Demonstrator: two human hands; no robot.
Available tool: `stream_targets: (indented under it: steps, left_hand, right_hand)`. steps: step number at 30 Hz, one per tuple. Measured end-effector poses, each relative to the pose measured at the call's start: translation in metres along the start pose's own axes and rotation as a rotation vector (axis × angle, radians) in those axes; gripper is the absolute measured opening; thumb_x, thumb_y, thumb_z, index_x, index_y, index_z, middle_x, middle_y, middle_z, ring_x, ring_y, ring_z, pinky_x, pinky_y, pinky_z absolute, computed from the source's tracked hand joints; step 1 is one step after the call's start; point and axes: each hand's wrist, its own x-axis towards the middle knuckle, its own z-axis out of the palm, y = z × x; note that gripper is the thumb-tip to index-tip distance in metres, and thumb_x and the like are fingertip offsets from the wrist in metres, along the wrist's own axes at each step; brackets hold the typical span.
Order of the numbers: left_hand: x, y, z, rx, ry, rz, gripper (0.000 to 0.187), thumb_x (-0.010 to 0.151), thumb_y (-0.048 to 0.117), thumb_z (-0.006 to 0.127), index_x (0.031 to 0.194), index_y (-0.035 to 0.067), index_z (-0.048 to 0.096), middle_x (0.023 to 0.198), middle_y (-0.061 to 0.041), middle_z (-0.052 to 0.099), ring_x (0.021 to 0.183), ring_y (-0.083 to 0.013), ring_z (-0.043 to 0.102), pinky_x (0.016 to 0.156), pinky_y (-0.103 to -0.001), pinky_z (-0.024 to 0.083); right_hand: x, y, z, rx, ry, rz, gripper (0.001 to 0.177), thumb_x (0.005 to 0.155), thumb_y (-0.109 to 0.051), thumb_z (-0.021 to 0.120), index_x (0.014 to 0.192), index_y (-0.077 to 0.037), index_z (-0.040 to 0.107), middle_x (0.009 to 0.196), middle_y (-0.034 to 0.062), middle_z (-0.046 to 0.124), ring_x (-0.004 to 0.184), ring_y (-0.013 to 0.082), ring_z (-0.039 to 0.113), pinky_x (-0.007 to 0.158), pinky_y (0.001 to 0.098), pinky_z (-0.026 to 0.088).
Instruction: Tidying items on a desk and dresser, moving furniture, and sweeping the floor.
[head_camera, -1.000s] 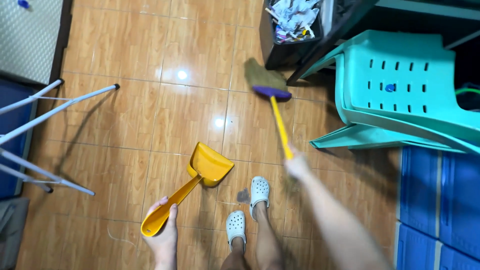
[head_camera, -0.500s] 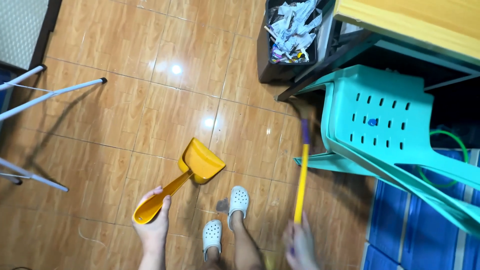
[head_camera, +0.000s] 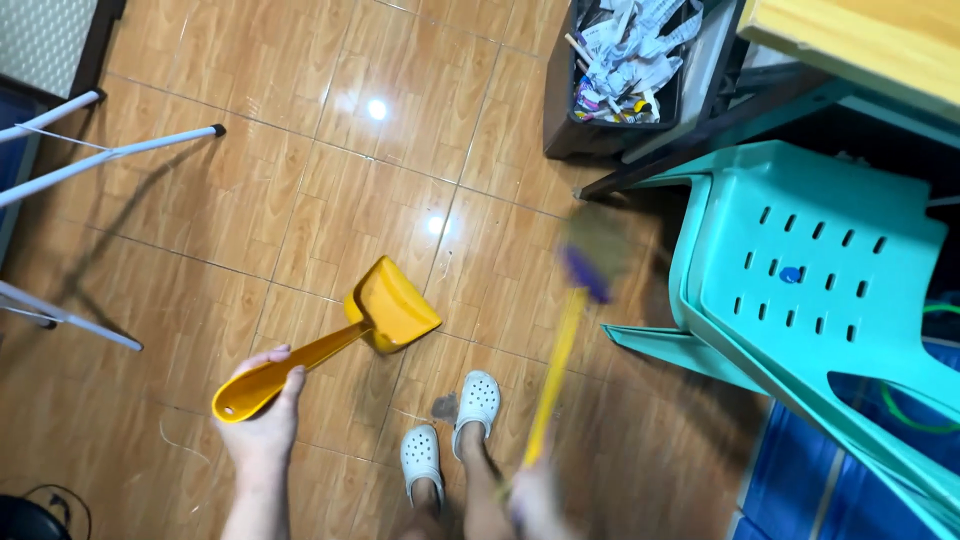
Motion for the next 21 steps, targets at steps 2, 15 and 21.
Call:
stream_targets:
  steps: [2,15,21]
  left_hand:
    - [0.005,0.007,-0.003,0.022,0.008,-0.009,0.023,0.086,-0.004,0.076,0.106,0.002,0.068,0.117,-0.01,0.074,0.112,-0.0187,0.07,0.102,-0.033,0.054]
    - [0.059,-0.016,-0.035,-0.174,0.188,-0.01,0.025,0.087,-0.004,0.076,0.109,0.002,0.066,0.121,-0.011,0.072,0.118,-0.0193,0.068,0.107,-0.033,0.052]
    - [0.107,-0.016,-0.031,-0.136,0.335,-0.083,0.025,0.087,-0.003,0.078,0.109,0.002,0.068,0.117,-0.009,0.073,0.112,-0.0181,0.069,0.103,-0.032,0.054]
  right_hand:
    - [-0.015,0.062,-0.008,0.282,-0.331,0.027,0.09,0.09,0.012,0.043,0.165,-0.032,0.021,0.115,0.0066,0.06,0.082,0.0195,0.061,0.074,0.0316,0.054]
    - [0.046,-0.44,-0.048,0.144,-0.349,-0.168,0.068,0.092,-0.004,0.054,0.157,-0.023,0.041,0.076,0.001,0.062,0.042,0.009,0.04,0.035,0.0255,0.031]
    - [0.028,-0.379,0.078,-0.662,-0.121,-0.434,0.06,0.09,-0.015,0.065,0.149,-0.017,0.051,0.111,0.0227,0.072,0.098,0.0352,0.072,0.084,0.0431,0.057]
